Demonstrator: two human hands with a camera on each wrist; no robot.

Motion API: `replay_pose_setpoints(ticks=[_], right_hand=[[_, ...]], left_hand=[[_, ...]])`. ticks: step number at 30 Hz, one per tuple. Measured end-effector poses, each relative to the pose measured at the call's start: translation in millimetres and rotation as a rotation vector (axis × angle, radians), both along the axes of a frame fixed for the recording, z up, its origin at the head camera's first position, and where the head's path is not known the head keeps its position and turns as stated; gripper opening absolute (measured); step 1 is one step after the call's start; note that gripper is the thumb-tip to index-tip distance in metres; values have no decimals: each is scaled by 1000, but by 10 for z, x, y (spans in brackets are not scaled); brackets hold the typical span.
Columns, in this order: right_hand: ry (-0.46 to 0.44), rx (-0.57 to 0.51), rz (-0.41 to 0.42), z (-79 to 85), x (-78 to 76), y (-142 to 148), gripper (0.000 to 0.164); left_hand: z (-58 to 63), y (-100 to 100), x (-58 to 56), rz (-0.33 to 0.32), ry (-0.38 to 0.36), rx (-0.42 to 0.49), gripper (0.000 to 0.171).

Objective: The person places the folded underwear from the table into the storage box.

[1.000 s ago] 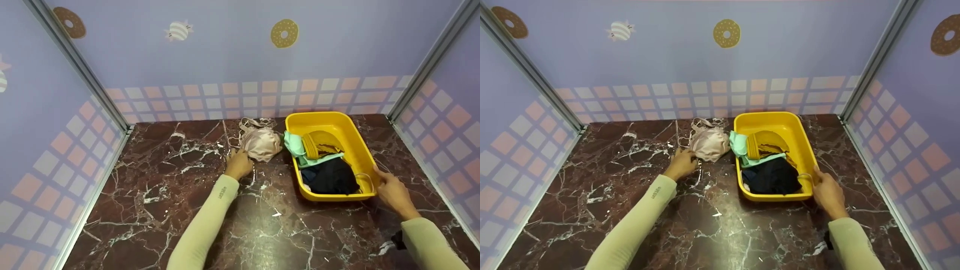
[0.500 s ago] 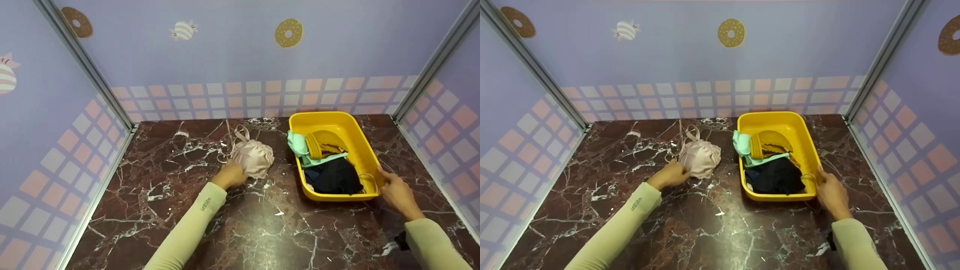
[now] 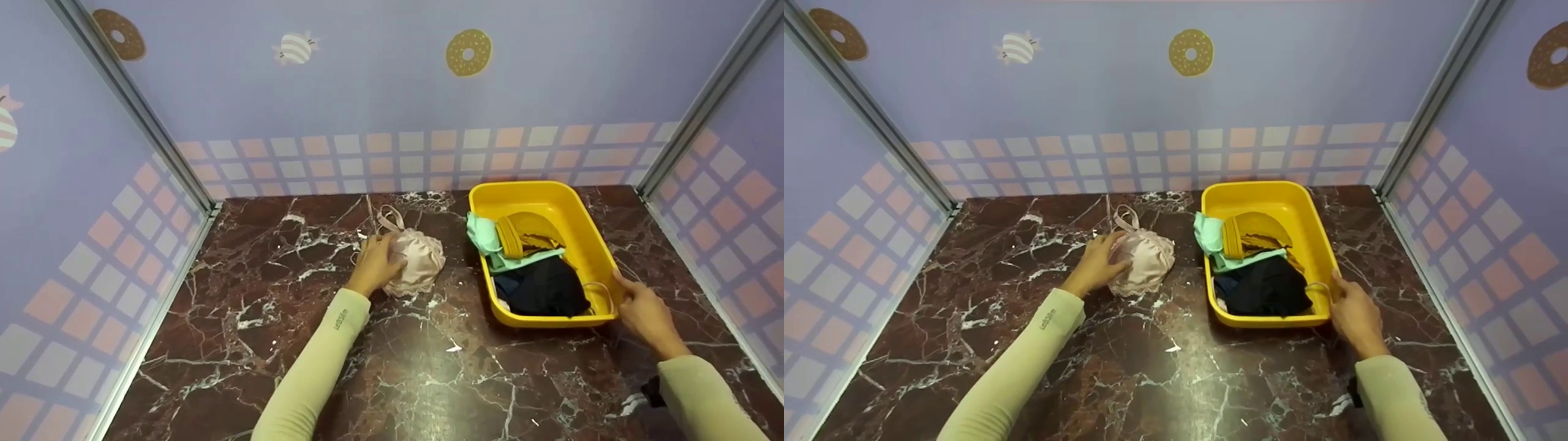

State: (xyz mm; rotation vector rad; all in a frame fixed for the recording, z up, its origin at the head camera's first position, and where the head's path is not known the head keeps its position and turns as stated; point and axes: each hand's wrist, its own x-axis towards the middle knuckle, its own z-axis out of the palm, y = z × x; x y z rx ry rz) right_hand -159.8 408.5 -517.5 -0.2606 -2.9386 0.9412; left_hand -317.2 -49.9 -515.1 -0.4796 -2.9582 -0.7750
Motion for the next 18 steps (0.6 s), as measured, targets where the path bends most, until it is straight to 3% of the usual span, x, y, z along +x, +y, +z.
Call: replay_pose_setpoints(ticks=[5,11,18], right_hand=[[7,0,-1,-6,4,-7,57],[2,-13,2,-5,-3,-10,57],[-3,0,-11,-14,-7,-1,56]], left_hand=[[-107,41,-61,-7,-61,-5,79],[-175,88,-76,24,-143,16,75],[-210,127,-70,12,-116,28,64]])
